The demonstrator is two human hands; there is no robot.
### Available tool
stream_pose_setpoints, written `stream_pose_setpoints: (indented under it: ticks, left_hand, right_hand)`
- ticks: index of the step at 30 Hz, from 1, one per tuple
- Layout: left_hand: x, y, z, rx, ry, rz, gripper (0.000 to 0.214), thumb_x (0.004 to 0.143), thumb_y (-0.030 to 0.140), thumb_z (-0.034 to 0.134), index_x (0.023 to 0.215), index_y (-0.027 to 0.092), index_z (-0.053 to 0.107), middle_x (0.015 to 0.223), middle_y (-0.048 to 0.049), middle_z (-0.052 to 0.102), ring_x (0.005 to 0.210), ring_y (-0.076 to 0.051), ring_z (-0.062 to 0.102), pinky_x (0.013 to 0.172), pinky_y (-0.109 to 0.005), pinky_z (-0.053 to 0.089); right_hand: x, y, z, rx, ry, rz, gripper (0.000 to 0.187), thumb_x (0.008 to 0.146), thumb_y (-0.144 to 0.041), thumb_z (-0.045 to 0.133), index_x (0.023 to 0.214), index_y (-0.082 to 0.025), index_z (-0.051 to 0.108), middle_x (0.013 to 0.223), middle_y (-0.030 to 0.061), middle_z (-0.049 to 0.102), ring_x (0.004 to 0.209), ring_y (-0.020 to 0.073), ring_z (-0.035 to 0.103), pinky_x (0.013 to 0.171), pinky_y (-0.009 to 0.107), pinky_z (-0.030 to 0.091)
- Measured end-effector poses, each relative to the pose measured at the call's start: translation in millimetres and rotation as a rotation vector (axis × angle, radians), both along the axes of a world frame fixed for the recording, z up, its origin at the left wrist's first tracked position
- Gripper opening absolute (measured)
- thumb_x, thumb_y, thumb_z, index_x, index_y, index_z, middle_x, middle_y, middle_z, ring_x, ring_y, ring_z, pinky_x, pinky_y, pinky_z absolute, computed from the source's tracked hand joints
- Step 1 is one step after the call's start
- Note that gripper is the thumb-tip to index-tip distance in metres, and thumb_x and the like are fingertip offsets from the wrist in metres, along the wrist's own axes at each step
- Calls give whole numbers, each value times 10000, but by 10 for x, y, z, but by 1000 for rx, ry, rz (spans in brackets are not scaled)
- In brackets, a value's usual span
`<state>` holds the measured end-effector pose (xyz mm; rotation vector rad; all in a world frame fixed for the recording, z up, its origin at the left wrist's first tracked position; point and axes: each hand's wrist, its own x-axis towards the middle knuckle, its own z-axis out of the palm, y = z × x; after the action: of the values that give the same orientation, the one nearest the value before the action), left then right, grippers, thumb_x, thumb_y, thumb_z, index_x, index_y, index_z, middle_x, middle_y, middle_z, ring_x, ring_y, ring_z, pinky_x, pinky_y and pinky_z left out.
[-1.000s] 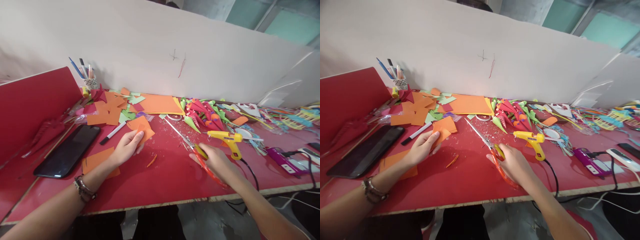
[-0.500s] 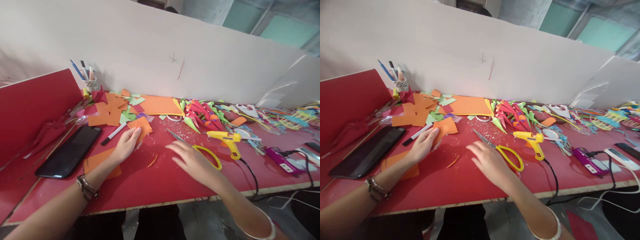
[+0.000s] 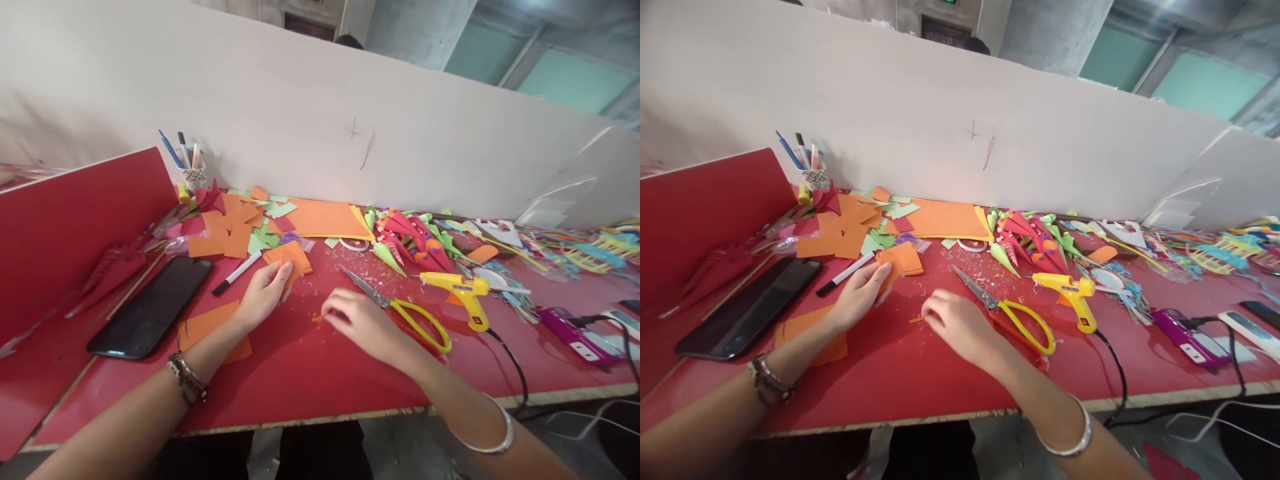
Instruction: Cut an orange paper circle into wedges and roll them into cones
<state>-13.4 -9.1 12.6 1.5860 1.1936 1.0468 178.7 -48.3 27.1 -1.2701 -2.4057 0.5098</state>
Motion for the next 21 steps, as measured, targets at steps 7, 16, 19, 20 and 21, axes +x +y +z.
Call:
stream_pose_setpoints:
  ticks: [7, 16, 19, 20, 21]
  left_hand:
    - [15, 22, -74, -23, 219, -17, 365, 845, 426, 311, 562, 198, 343, 411, 62, 432, 360, -84, 408, 431, -212, 319]
    - [-29, 54, -120, 63, 424, 47, 342, 810, 362, 381, 515, 190, 384, 438, 33, 470, 426, -106, 419, 460, -231, 263]
    - [-36, 48, -114, 78, 430, 18, 360, 818, 376, 376, 512, 186, 394, 443, 32, 470, 431, -103, 415, 465, -228, 263]
    - [-35, 43, -112, 82, 425, -6, 379, 821, 391, 372, 505, 184, 403, 440, 32, 469, 431, -100, 415, 466, -224, 267]
    - [-33, 37, -110, 88, 415, -54, 403, 824, 409, 368, 496, 180, 415, 436, 32, 468, 428, -96, 414, 466, -220, 273]
  right_hand:
    - [-212, 550, 553, 31, 322, 9, 88, 799, -187, 502, 808, -171, 587, 771, 0, 617, 674, 100, 560, 652, 250, 444]
    - [-1478, 1770, 319, 16, 211, -20, 396, 763, 0, 423, 1134, -90, 527, 1017, 105, 620, 920, 141, 585, 817, 246, 439]
    - [-1452, 1814, 224, 38, 182, -20, 442, 786, -20, 418, 1217, -108, 456, 1154, 112, 558, 1016, 142, 544, 868, 252, 413]
    - [-1375, 1798, 195, 34, 160, -4, 397, 793, -43, 431, 1180, -112, 491, 1132, 103, 572, 999, 143, 551, 860, 255, 418]
    - [-1276, 1773, 165, 25, 133, 17, 340, 799, -71, 447, 1126, -114, 533, 1089, 94, 595, 971, 145, 563, 845, 257, 427]
